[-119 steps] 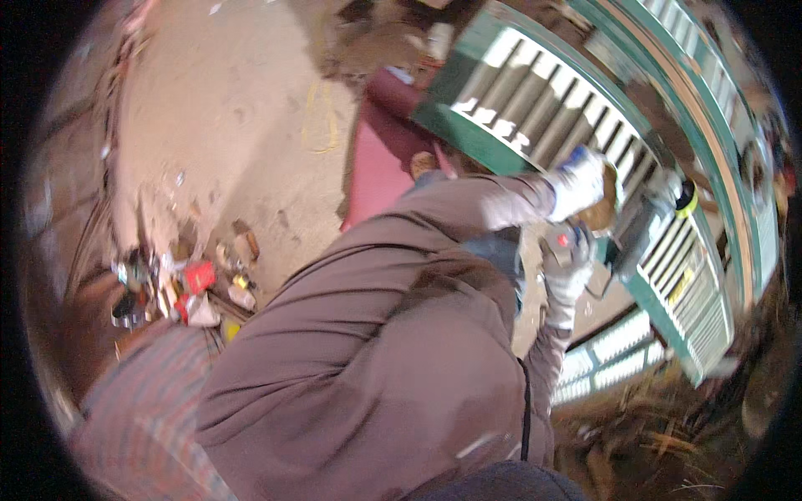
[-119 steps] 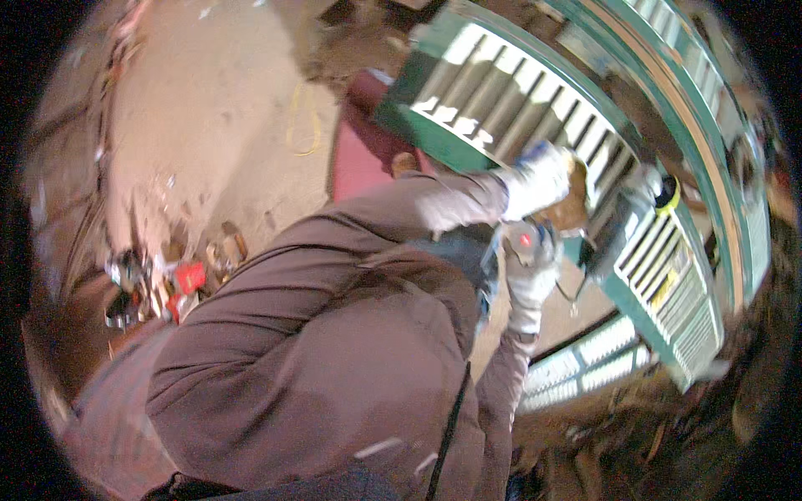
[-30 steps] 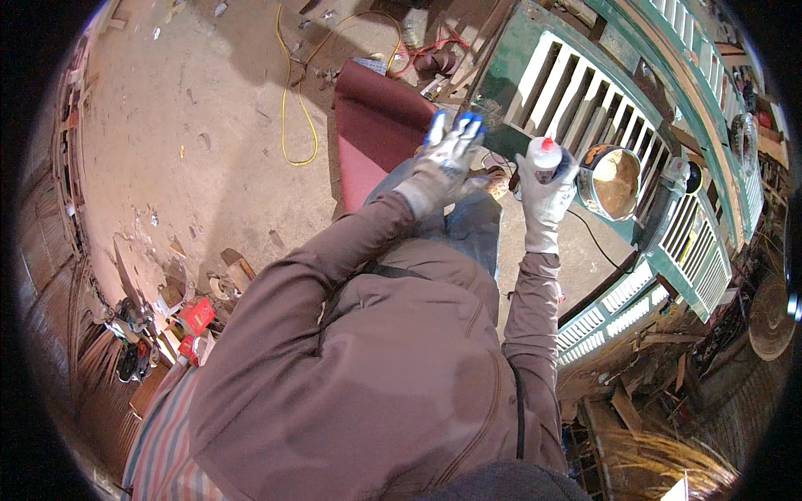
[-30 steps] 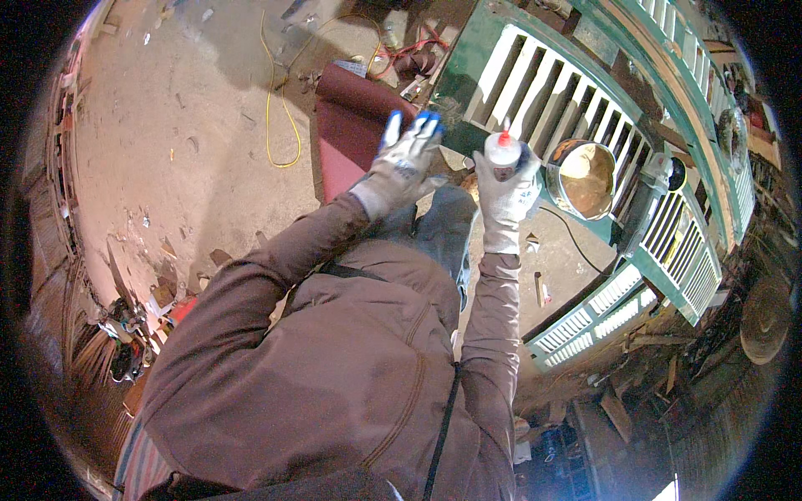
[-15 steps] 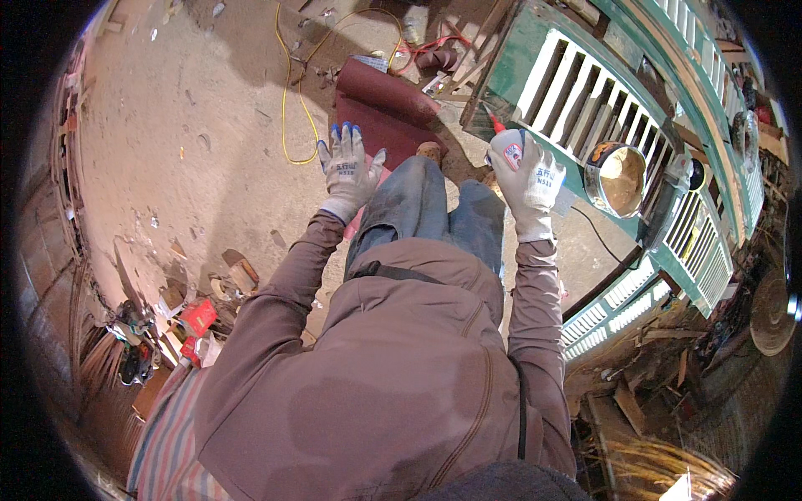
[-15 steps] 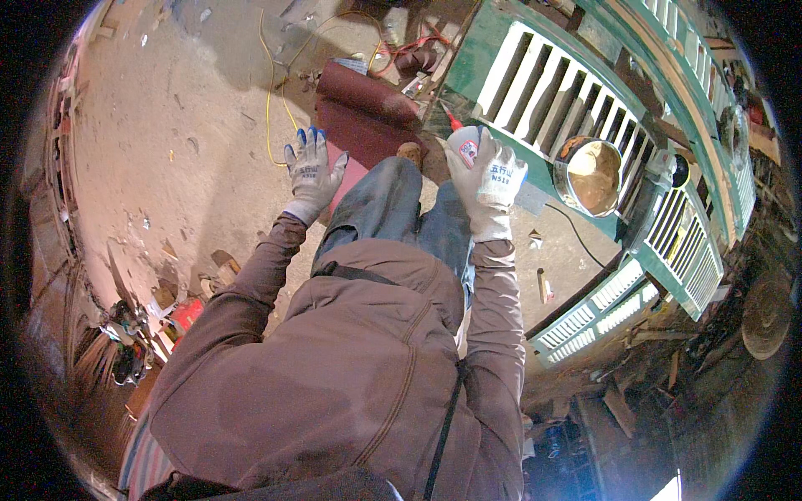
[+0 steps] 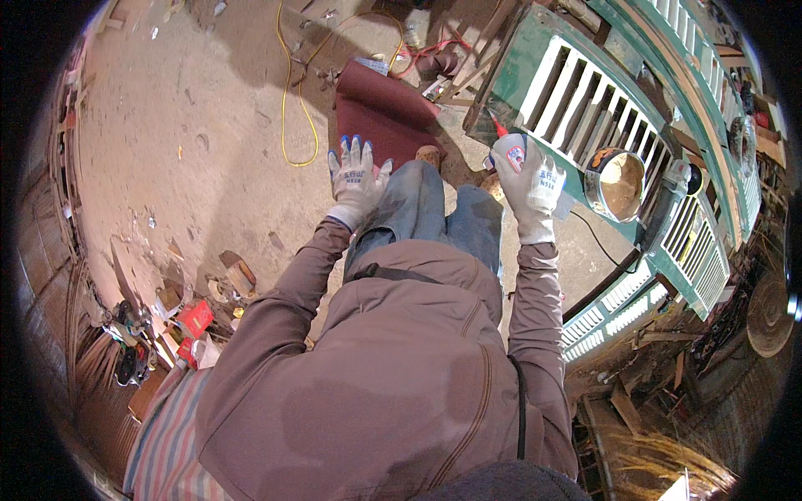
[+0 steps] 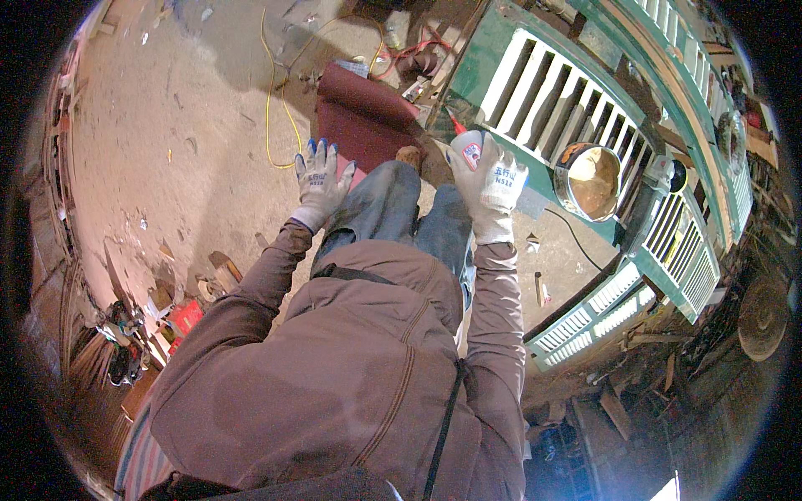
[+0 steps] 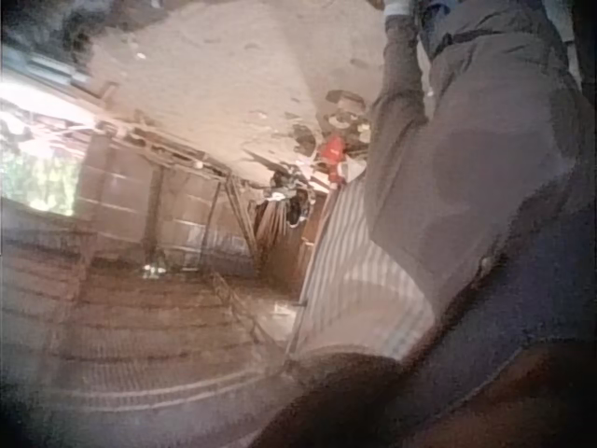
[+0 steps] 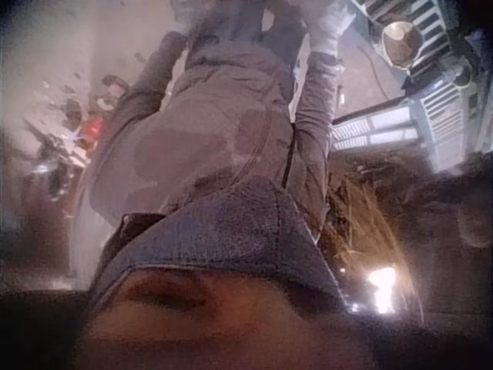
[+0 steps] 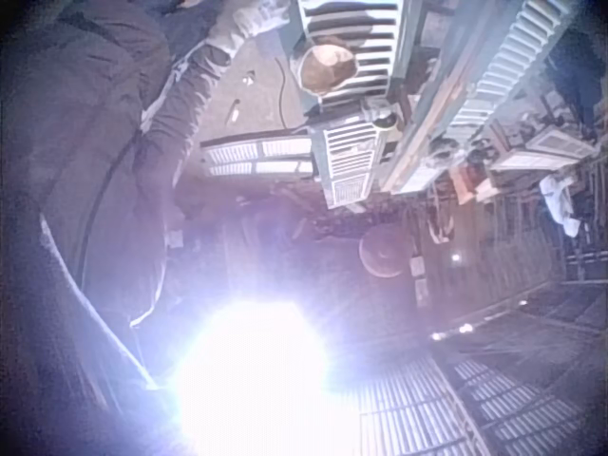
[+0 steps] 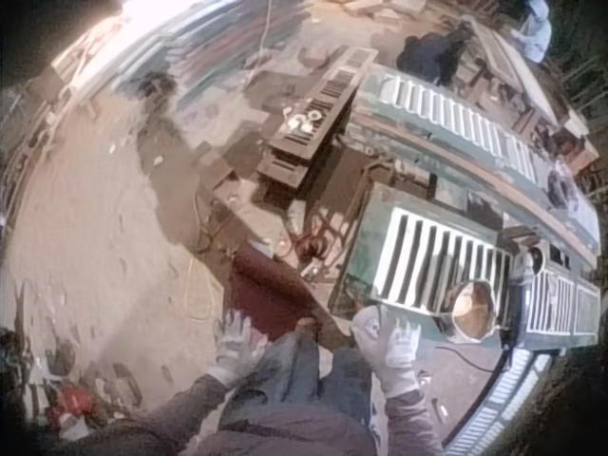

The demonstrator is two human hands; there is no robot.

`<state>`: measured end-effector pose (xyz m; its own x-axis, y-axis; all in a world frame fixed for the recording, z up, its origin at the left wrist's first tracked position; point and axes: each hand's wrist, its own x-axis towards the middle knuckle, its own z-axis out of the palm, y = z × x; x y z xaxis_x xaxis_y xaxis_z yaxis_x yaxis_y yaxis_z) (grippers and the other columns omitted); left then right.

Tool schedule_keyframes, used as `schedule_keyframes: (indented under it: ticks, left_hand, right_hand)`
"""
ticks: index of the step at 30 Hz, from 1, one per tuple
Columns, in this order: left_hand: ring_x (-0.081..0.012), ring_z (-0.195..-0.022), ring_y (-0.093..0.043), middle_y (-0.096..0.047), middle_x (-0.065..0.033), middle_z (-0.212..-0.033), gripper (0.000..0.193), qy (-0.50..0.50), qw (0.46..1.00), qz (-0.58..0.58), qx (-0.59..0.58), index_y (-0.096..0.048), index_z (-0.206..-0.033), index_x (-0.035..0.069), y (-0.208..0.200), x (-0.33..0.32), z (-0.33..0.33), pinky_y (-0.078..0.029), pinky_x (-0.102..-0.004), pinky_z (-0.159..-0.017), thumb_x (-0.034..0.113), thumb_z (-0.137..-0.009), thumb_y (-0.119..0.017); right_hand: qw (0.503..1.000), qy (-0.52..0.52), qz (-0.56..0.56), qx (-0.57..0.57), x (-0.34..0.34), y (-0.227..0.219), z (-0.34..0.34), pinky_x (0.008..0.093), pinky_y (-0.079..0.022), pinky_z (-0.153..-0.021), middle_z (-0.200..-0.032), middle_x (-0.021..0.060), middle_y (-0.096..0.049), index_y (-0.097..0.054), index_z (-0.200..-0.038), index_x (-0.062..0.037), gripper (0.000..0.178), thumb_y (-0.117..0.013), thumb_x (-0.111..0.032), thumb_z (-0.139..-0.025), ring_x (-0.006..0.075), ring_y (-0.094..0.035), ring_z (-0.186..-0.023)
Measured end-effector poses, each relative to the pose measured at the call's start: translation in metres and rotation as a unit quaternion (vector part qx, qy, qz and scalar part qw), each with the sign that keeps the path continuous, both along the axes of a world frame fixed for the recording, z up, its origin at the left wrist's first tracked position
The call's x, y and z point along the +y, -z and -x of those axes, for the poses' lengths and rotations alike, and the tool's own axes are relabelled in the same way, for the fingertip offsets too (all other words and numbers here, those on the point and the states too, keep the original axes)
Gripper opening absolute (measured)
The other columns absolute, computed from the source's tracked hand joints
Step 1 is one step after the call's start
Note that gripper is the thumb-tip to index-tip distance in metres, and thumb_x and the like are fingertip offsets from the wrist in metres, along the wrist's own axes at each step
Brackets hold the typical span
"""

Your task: The person sands a green wooden slatted panel using a yellow sanding block, then uses a power sander to smooth the surface. The person flips the panel and continues sanding different sections while wearing gloves.

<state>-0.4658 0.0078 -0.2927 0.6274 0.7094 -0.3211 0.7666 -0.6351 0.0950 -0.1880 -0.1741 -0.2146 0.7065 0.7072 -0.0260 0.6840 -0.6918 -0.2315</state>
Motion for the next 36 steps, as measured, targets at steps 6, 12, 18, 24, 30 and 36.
schedule_keyframes:
  ticks: [6, 12, 18, 24, 30, 36]
  left_hand:
    - [-0.0403, -0.155, -0.025, -0.037, -0.0228, -0.163, 0.076, -0.003, 1.0, 0.011, -0.005, -0.053, -0.148, 0.004, -0.003, 0.009, -0.004, -0.011, -0.0643, -0.124, 0.062, -0.099, -0.048]
    - [-0.0436, -0.154, -0.025, -0.039, -0.0239, -0.162, 0.071, 0.011, 1.0, 0.023, 0.002, -0.053, -0.149, 0.007, -0.005, 0.013, -0.012, -0.012, -0.0625, -0.124, 0.059, -0.101, -0.048]
    - [-0.0437, -0.154, -0.026, -0.04, -0.0235, -0.161, 0.071, 0.014, 0.999, 0.035, 0.016, -0.052, -0.149, 0.008, 0.0, 0.009, -0.014, -0.014, -0.0622, -0.123, 0.059, -0.1, -0.05]
    - [-0.0421, -0.128, -0.054, -0.062, -0.0183, -0.135, 0.07, 0.0, 0.996, 0.067, -0.051, -0.06, -0.14, 0.01, 0.01, 0.014, -0.007, -0.042, -0.0569, -0.104, 0.061, -0.092, -0.059]
    - [-0.0384, -0.115, -0.061, -0.068, -0.0155, -0.122, 0.066, 0.001, 0.999, 0.044, 0.026, -0.062, -0.136, 0.01, 0.001, 0.012, -0.014, -0.048, -0.0524, -0.094, 0.059, -0.091, -0.061]
    - [-0.0376, -0.11, -0.064, -0.071, -0.017, -0.116, 0.067, 0.0, 0.997, 0.08, 0.022, -0.061, -0.139, 0.01, 0.002, 0.014, -0.015, -0.05, -0.0504, -0.092, 0.058, -0.091, -0.061]
  right_hand:
    - [0.999, 0.021, 0.014, 0.027, 0.004, -0.004, 0.0, 0.054, -0.045, -0.095, -0.117, 0.0173, -0.071, -0.063, -0.132, -0.0069, 0.071, -0.075, -0.059, -0.085, 0.0384, -0.065, -0.109]
    - [1.0, 0.01, 0.004, 0.021, 0.002, -0.008, 0.001, 0.0535, -0.045, -0.095, -0.117, 0.0181, -0.071, -0.062, -0.132, -0.0066, 0.071, -0.074, -0.058, -0.085, 0.0385, -0.065, -0.108]
    - [0.999, 0.022, 0.013, 0.045, 0.002, -0.012, -0.001, 0.0528, -0.046, -0.094, -0.116, 0.0179, -0.071, -0.062, -0.133, -0.0072, 0.069, -0.077, -0.055, -0.085, 0.0379, -0.066, -0.108]
    - [0.999, 0.033, -0.007, 0.011, -0.016, -0.008, -0.002, 0.0508, -0.05, -0.092, -0.113, 0.0187, -0.072, -0.063, -0.131, -0.0048, 0.068, -0.078, -0.053, -0.085, 0.0396, -0.068, -0.106]
    - [0.995, 0.081, -0.012, 0.065, -0.028, -0.005, -0.004, 0.0543, -0.045, -0.096, -0.118, 0.019, -0.071, -0.063, -0.132, -0.0031, 0.069, -0.074, -0.054, -0.086, 0.0393, -0.066, -0.11]
    - [0.992, 0.089, 0.012, 0.092, -0.027, -0.013, 0.0, 0.0529, -0.047, -0.095, -0.117, 0.0194, -0.071, -0.063, -0.132, -0.0031, 0.069, -0.075, -0.053, -0.086, 0.039, -0.067, -0.109]
